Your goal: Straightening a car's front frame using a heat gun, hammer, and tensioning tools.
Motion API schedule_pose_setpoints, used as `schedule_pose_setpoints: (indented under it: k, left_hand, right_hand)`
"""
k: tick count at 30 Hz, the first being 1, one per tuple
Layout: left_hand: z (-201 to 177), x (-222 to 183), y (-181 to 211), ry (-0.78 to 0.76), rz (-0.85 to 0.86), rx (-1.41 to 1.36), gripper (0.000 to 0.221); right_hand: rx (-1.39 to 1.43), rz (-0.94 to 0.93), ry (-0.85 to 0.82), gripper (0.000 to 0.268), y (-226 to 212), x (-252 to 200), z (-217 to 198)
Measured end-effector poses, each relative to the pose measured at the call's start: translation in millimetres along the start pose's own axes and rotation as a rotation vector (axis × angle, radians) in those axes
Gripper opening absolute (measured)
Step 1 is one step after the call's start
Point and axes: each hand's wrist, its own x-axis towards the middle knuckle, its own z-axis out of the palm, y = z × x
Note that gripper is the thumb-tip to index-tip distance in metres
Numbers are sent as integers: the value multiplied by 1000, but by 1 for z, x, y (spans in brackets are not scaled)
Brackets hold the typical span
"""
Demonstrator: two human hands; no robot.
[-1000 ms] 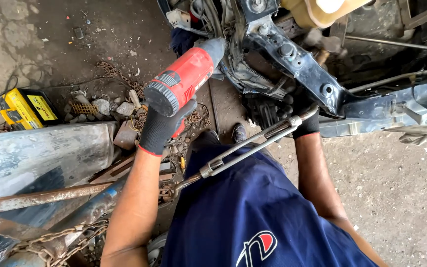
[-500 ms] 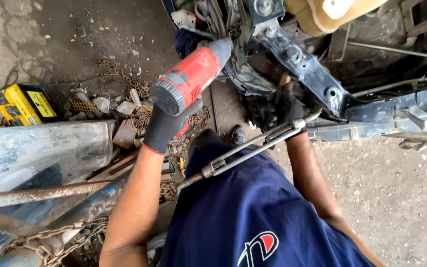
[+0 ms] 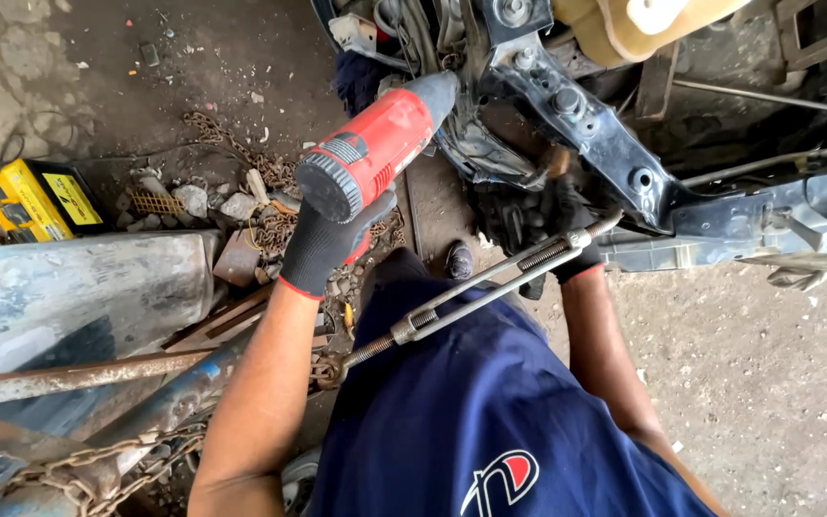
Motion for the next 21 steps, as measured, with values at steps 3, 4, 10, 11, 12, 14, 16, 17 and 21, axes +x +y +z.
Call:
schedule_pose_setpoints:
  k: [3, 4, 10, 11, 12, 14, 16, 17, 21]
  left_hand:
    - [-1, 3, -8, -66, -83, 3, 48]
    - [-1, 2, -12, -127, -89, 51, 40]
    - [5, 4, 1, -43, 10, 113, 59]
    - [6, 4, -6, -40, 16, 113, 59]
    - [7, 3, -13, -36, 51, 202, 56]
    - [9, 2, -15, -27, 80, 285, 53]
    - [2, 2, -1, -36, -93, -48, 59]
    - [2, 2, -4, -24, -85, -48, 59]
    - [2, -1, -10, 67, 58, 51, 72]
  right_hand:
    - [183, -34, 4, 47, -20, -7, -3]
    - [346, -61, 5, 43, -28, -12, -5]
    - [149, 36, -34, 48, -38, -32, 47]
    - [148, 30, -36, 48, -40, -32, 57]
    - [28, 66, -54, 52, -42, -32, 68]
    - [-101, 105, -71, 57, -43, -31, 74]
    - [-232, 126, -82, 61, -37, -31, 71]
    - [-239, 118, -91, 61, -38, -25, 70]
    - [-256, 134, -102, 61, -32, -18, 60]
